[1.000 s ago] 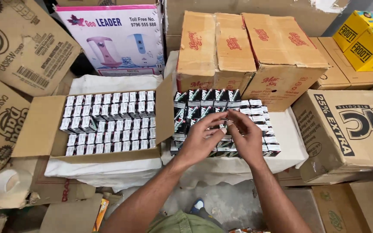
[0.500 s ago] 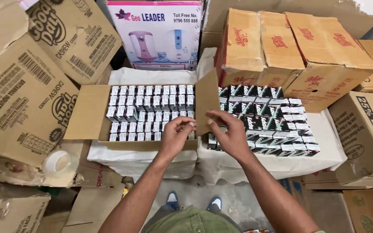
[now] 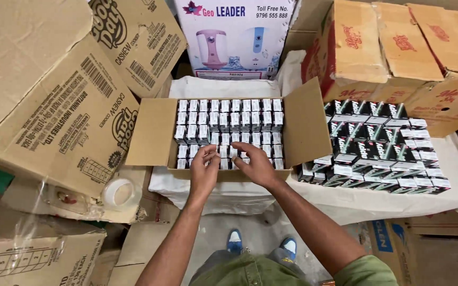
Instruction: The person transfers small rectangular boxes from a large open cardboard box to a white surface, arranging them into neat rows. The person handles the boxes one at a time, placing them upright and aligned with the others.
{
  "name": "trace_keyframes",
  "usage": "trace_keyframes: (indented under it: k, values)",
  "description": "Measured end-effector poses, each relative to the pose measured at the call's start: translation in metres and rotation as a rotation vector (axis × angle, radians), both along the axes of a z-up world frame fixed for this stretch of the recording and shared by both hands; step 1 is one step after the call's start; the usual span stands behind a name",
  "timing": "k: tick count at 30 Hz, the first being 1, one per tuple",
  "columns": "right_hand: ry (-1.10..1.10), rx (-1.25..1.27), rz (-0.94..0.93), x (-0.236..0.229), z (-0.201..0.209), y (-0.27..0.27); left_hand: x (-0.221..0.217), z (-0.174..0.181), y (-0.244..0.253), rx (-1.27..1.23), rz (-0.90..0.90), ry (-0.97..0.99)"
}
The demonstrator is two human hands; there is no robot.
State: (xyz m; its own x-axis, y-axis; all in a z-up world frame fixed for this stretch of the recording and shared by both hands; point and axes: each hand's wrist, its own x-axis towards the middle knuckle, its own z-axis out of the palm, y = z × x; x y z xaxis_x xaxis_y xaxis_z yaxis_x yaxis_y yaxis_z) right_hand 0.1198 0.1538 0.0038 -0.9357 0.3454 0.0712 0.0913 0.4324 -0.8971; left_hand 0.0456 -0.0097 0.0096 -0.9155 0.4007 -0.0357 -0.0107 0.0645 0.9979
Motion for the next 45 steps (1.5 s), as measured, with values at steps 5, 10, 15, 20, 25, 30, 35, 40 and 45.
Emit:
trace_keyframes:
  k: [5,10,15,20,25,30,35,40,45]
  values:
    - [-0.047,0.005,-0.024,-0.048,0.001,-0.013,-0.033,-0.012,-0.025,-0.395,-0.103,0.599]
    - [-0.028,0.070,-0.032,-0.088,-0.038,-0.016,-0.059,-0.032,-0.029,-0.522,-0.168,0.552]
    - [-0.088,0.136,0.001,-0.113,-0.044,-0.023,-0.072,-0.031,-0.026,-0.594,-0.204,0.493]
    - [-0.167,0.197,0.034,-0.120,-0.047,-0.026,-0.072,-0.019,-0.027,-0.694,-0.245,0.406]
    - [-0.168,0.180,0.019,-0.121,-0.054,-0.026,-0.078,-0.022,-0.023,-0.734,-0.241,0.345]
    - [-0.010,0.083,0.046,-0.117,-0.049,-0.032,-0.074,-0.017,-0.021,-0.716,-0.184,0.317]
    - [-0.080,0.076,0.024,-0.114,-0.026,-0.038,-0.073,-0.023,-0.020,-0.722,-0.142,0.350]
    - [-0.065,0.126,-0.011,-0.099,-0.013,-0.036,-0.065,-0.022,-0.018,-0.688,-0.101,0.459]
    - [-0.034,0.132,-0.040,-0.078,-0.001,-0.024,-0.063,-0.030,-0.010,-0.412,-0.064,0.520]
